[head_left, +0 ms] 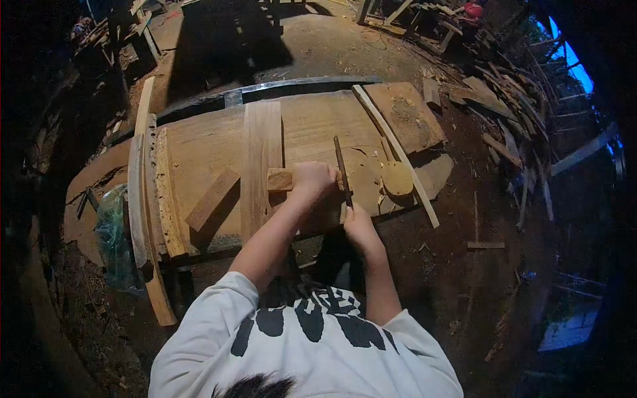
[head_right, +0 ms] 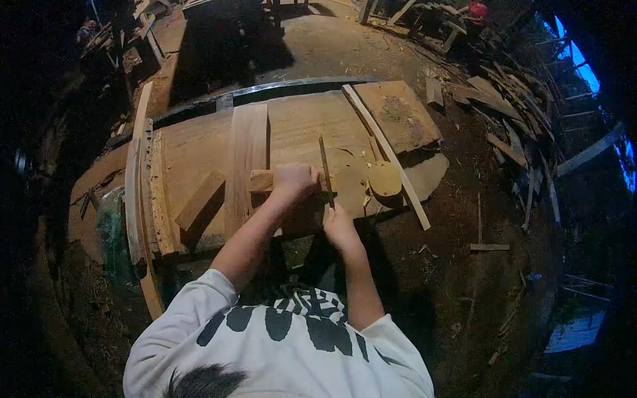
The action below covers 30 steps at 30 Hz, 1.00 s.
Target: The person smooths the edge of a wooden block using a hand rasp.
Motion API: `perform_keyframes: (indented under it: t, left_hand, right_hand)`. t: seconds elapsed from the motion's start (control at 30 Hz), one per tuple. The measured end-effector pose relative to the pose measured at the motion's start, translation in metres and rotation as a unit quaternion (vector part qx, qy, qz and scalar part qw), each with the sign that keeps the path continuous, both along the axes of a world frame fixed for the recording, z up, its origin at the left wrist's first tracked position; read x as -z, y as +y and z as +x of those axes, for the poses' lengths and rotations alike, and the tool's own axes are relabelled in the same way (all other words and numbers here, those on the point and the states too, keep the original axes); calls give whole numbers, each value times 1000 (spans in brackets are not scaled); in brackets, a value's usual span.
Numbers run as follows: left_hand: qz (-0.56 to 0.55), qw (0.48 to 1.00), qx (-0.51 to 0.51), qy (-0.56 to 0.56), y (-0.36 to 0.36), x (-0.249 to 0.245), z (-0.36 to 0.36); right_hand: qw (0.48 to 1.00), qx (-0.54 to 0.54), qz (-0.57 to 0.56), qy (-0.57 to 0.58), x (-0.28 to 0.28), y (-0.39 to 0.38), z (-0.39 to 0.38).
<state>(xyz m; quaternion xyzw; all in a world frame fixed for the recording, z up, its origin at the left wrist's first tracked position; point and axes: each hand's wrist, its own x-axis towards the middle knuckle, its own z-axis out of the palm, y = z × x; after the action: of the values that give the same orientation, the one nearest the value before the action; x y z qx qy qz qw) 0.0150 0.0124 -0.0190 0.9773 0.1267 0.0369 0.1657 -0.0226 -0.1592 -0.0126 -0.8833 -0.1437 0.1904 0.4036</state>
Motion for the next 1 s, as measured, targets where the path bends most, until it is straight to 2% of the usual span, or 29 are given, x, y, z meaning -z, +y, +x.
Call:
perform_keyframes:
  t: [0.17,0.27,0.37,0.43,0.6,0.77,0.83,1.0]
  left_hand:
    - [-4,1000,-6,22,-1,-1,1]
    - [-4,1000,6,12,1,-4,0]
    - [6,999,34,11,0,-9,-4]
    - [16,1000,11,15,0,-6,-1]
    - [12,1000,6,18,-1,-11,-2]
    - [28,999,39,5,1,-11,-2]
    - [9,1000,11,23,1,-8,1]
    - [20,1000,9,3,1,10,4]
  right_hand:
    - [994,68,-54,63,1,-37,-56]
    - [992,66,-65,81,-4,-56,-81]
    - [998,47,-39,30,2,-48,-68]
    - [999,31,-16,-3,4,-30,-44]
    - [999,9,-30,13,13,-9,2]
    - [999,28,-21,22,21,-43,-47]
    - [995,41,-38,88,-3,-56,-70]
    - [996,42,-38,68,-11,-50,-68]
